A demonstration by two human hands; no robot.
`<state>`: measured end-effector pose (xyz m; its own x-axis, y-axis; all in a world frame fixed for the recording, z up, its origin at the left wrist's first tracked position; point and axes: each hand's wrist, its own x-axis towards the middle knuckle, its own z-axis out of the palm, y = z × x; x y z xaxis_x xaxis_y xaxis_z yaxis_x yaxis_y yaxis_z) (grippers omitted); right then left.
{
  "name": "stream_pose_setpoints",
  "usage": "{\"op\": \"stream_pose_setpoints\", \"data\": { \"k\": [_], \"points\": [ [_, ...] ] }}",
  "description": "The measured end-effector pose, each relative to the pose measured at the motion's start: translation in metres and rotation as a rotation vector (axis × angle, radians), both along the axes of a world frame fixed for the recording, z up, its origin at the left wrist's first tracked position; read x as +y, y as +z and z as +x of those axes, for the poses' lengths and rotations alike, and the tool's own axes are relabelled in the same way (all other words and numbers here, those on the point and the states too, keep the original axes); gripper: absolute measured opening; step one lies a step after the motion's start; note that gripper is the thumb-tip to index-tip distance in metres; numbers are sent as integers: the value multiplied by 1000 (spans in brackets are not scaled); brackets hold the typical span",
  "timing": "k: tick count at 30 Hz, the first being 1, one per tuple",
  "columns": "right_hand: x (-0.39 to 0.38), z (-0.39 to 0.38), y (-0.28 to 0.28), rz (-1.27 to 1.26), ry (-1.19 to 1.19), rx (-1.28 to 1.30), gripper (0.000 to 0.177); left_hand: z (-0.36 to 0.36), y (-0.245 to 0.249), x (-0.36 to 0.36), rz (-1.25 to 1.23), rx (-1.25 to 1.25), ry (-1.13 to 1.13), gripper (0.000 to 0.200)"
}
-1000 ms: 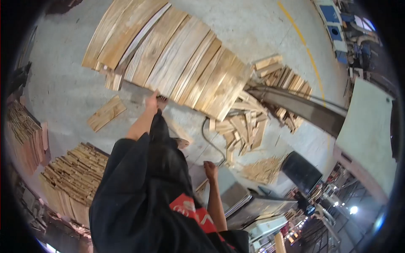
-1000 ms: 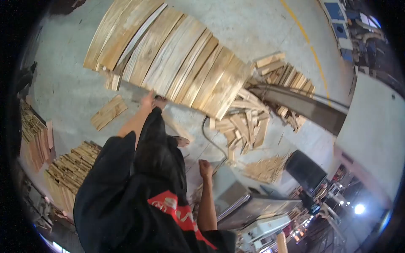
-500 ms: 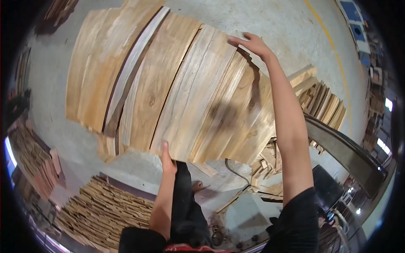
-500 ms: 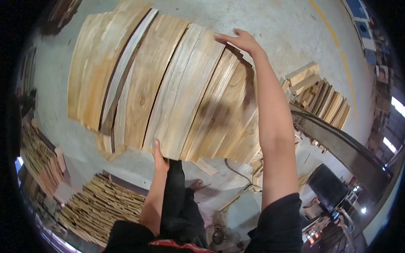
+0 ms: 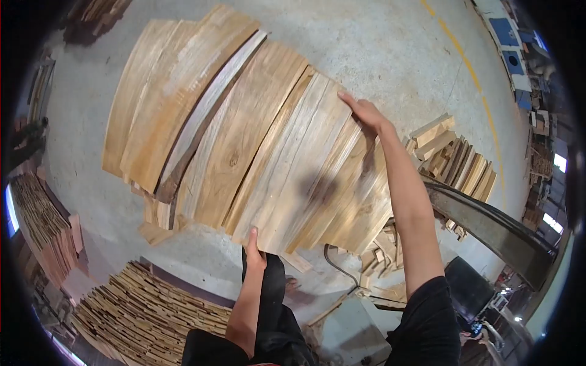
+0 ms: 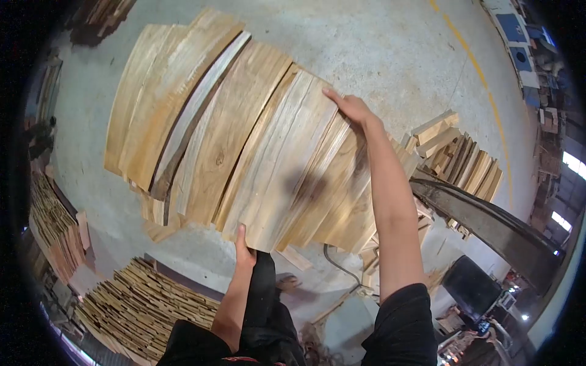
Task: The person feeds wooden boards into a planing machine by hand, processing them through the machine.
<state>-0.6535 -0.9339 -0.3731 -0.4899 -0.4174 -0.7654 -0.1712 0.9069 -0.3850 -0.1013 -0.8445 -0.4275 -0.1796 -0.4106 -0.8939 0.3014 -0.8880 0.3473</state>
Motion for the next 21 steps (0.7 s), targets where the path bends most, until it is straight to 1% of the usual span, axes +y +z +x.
{"op": "stream_pose_setpoints", "data": {
  "k": [2,3,5,8,11,14,17,20,21],
  "points": [
    [8,1,-8,-2,54,51,123,-3,5,0,-15,-16,-40,83],
    [11,1,-14,1,72,67,123,-7,14,-3,-9,-15,-46,82],
    [16,6,-7,-11,91,79,122,-19,34,-10,-33,-31,-90,81],
    [41,24,-21,-89,28,193,111,0,27,-10,-68,-25,-122,82],
    [68,42,-10,-187,18,245,111,21,11,-4,-97,7,-119,83],
    [97,53,-20,-113,-18,213,111,17,31,-3,-198,-7,-80,84],
    [133,74,-10,-37,-52,154,116,39,17,-4,-227,77,11,85],
    [176,107,-17,-51,-150,251,115,63,11,-9,-207,122,-47,84],
    [189,119,-12,-85,-192,247,112,69,15,-10,-199,118,-73,84]
  ]
}}
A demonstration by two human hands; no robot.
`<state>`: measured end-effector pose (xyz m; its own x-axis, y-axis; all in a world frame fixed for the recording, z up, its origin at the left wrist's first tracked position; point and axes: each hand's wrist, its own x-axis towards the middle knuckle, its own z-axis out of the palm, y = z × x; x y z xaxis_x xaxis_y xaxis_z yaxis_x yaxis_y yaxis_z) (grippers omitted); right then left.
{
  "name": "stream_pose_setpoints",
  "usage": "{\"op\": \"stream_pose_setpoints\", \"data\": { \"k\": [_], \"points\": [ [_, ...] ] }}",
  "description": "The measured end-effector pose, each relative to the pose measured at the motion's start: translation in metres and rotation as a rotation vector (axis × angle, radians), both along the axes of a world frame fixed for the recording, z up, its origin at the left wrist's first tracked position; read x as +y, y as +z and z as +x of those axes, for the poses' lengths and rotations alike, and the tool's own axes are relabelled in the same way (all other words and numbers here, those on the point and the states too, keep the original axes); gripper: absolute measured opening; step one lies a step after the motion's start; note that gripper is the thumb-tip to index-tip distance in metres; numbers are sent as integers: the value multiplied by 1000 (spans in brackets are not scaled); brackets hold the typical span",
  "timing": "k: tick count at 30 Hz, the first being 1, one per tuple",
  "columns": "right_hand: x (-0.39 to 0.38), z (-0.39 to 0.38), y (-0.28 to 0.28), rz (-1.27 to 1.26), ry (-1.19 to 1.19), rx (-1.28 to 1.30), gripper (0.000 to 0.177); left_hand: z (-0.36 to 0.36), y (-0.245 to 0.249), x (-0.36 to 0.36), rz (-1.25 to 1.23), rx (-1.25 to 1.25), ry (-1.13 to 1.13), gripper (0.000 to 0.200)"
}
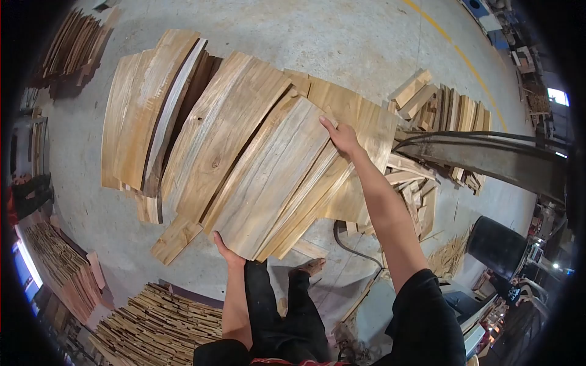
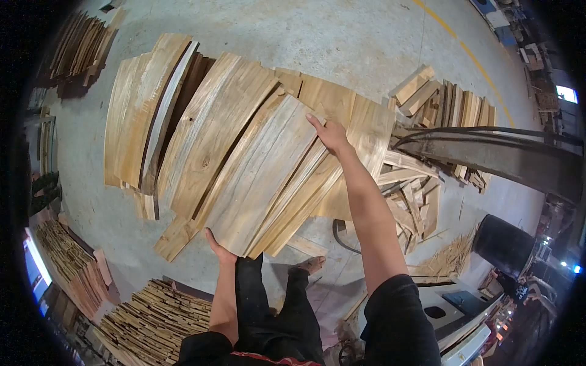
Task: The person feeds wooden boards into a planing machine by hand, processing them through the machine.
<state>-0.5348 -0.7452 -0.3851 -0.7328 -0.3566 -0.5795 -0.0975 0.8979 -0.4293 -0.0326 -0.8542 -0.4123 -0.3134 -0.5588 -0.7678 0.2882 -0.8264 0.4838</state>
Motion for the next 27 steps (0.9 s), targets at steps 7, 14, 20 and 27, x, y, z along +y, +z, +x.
{"op": "stream_pose_setpoints", "data": {
  "k": [7,14,20,27],
  "points": [
    [82,51,-22,-54,-106,-5,107,31,2,-17,-17,-30,-162,82],
    [148,110,-21,-158,-298,-118,82,47,14,-30,-131,-274,-347,83],
    [206,147,-16,-255,-481,-480,64,78,-14,-47,-100,-202,-385,78],
    [197,111,-14,-362,-372,-774,96,82,-6,-44,-47,-176,-397,82]
  ]
}}
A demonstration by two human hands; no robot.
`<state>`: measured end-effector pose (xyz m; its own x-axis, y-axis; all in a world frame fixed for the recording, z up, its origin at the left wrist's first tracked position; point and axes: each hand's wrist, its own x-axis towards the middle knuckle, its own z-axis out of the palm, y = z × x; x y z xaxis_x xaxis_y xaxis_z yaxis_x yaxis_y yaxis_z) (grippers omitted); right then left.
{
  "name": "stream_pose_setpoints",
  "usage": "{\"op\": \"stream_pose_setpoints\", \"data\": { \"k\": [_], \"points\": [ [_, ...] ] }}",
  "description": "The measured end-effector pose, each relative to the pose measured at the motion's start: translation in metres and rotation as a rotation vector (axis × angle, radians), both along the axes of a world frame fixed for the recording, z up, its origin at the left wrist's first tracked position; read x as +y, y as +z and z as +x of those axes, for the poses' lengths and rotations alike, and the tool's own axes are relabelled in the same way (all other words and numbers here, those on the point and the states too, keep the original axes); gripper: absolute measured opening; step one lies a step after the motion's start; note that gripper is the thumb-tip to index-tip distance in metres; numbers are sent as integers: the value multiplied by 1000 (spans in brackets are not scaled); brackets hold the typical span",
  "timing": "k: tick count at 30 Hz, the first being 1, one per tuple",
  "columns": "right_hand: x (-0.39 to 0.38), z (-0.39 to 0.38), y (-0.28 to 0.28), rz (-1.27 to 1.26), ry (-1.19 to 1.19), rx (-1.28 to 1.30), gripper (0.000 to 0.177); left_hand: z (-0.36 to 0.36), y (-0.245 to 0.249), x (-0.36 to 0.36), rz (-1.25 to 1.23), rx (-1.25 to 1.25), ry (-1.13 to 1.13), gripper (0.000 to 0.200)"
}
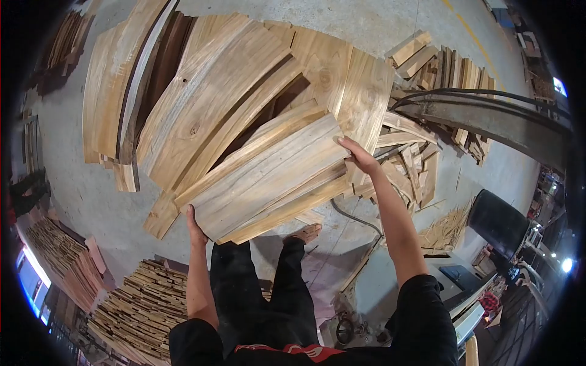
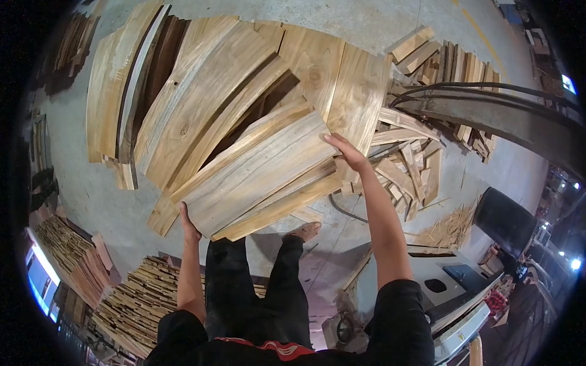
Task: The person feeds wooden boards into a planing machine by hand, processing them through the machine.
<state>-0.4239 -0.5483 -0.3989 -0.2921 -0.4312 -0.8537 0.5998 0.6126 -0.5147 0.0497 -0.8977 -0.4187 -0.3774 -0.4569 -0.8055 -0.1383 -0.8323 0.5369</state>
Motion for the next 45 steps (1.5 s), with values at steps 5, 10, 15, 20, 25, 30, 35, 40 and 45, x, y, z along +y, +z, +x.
{"op": "stream_pose_setpoints", "data": {
  "k": [5,10,15,20,25,30,35,40,45],
  "points": [
    [-8,-12,-22,24,-11,53,125,14,-8,-3,-56,-81,-54,84],
    [-15,6,-25,-82,-175,19,104,28,-24,1,-39,-61,-58,87],
    [-16,25,-14,-158,-343,22,85,-3,15,5,-79,-1,-28,82],
    [15,57,2,-185,-506,-19,67,4,31,36,-10,1,-30,82],
    [86,84,20,-110,-563,-55,64,26,51,96,160,33,22,80],
    [183,133,58,-7,-754,10,69,45,80,129,203,53,-76,78],
    [255,202,192,20,-978,200,64,31,120,130,329,85,-227,76],
    [302,277,346,-88,-1195,460,70,-56,217,117,286,225,-462,74],
    [289,366,452,-254,-1389,632,71,-172,351,104,252,413,-832,75]
  ]
}}
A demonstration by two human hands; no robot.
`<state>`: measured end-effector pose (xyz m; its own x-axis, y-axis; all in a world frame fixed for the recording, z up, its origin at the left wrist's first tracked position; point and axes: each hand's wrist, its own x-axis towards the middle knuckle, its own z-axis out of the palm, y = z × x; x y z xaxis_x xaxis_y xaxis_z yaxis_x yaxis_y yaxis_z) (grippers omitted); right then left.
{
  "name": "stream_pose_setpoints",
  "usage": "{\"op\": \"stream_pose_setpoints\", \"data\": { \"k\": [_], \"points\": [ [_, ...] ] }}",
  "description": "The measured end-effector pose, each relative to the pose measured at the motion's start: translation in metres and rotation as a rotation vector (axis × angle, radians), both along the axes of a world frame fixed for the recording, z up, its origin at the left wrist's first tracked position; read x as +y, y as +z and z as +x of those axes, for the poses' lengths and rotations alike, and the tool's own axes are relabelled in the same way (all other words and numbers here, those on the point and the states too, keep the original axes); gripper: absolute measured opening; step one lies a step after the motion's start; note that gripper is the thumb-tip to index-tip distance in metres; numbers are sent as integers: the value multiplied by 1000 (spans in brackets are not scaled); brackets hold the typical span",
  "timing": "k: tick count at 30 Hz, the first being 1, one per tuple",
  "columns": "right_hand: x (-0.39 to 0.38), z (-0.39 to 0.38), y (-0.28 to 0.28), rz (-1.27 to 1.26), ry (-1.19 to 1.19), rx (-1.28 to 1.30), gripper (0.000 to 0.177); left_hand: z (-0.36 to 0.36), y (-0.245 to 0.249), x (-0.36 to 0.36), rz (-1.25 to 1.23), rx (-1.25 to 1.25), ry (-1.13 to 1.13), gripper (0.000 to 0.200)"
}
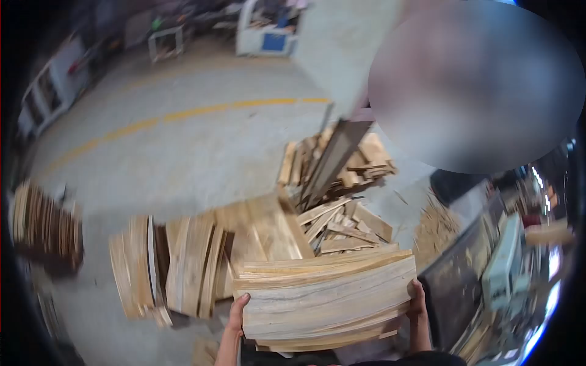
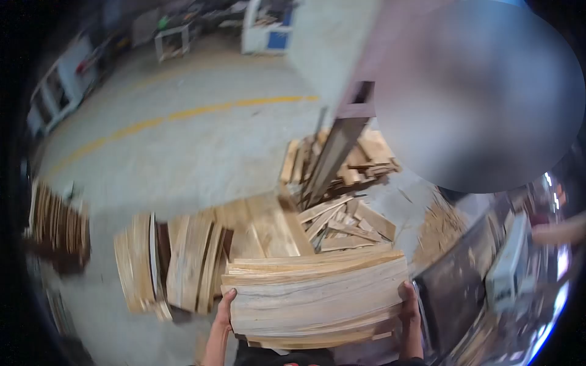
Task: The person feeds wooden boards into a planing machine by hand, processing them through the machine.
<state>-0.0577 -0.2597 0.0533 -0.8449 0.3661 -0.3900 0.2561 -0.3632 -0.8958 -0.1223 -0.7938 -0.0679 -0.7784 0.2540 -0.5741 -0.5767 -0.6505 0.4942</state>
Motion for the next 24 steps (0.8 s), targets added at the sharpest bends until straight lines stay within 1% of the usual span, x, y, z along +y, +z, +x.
{"op": "stream_pose_setpoints", "data": {
  "k": [1,2,3,5,6,7,8,9,10,12,13,14,15,16,17,18,21,22,24],
  "points": [
    [-21,24,15,-42,-10,45,71,-7,16,-9,-9,18,-66,75],
    [-37,37,32,-31,-76,39,73,-19,49,-3,-21,43,-99,74],
    [-39,60,27,-76,-137,20,72,-31,65,-2,-66,68,-148,74],
    [-34,104,5,-169,-240,-37,71,-34,83,5,-148,101,-228,74],
    [-34,124,-9,-241,-394,-102,68,-33,86,9,-100,32,-237,69],
    [-33,137,-18,-261,-401,-23,66,-36,67,10,-117,69,-270,67],
    [-44,150,-24,-280,-402,51,64,-40,34,-1,-135,102,-298,64],
    [-42,161,-32,-308,-401,117,62,-45,18,-2,-164,127,-323,61],
    [-33,173,-47,-330,-384,122,62,-47,23,2,-224,177,-299,53],
    [-16,192,-78,-380,-352,128,62,-53,25,8,-248,275,-321,52],
    [-15,202,-91,-358,-384,138,63,-57,24,8,-256,327,-334,51],
    [-9,208,-101,-324,-411,153,63,-61,23,10,-241,326,-374,60],
    [-9,212,-104,-284,-438,178,64,-61,19,9,-278,358,-372,64],
    [-13,215,-90,-279,-431,214,65,-62,18,8,-325,386,-371,69],
    [-15,222,-86,-298,-436,235,66,-65,16,7,-368,415,-367,74],
    [-13,229,-83,-310,-436,253,66,-66,27,14,-352,494,-453,87],
    [-13,250,-66,-286,-425,261,66,-62,58,43,-254,541,-564,82],
    [-13,256,-60,-266,-429,261,66,-54,78,57,-223,514,-590,88],
    [-8,266,-61,-220,-454,124,67,-65,62,73,-176,577,-595,97]
  ]
}}
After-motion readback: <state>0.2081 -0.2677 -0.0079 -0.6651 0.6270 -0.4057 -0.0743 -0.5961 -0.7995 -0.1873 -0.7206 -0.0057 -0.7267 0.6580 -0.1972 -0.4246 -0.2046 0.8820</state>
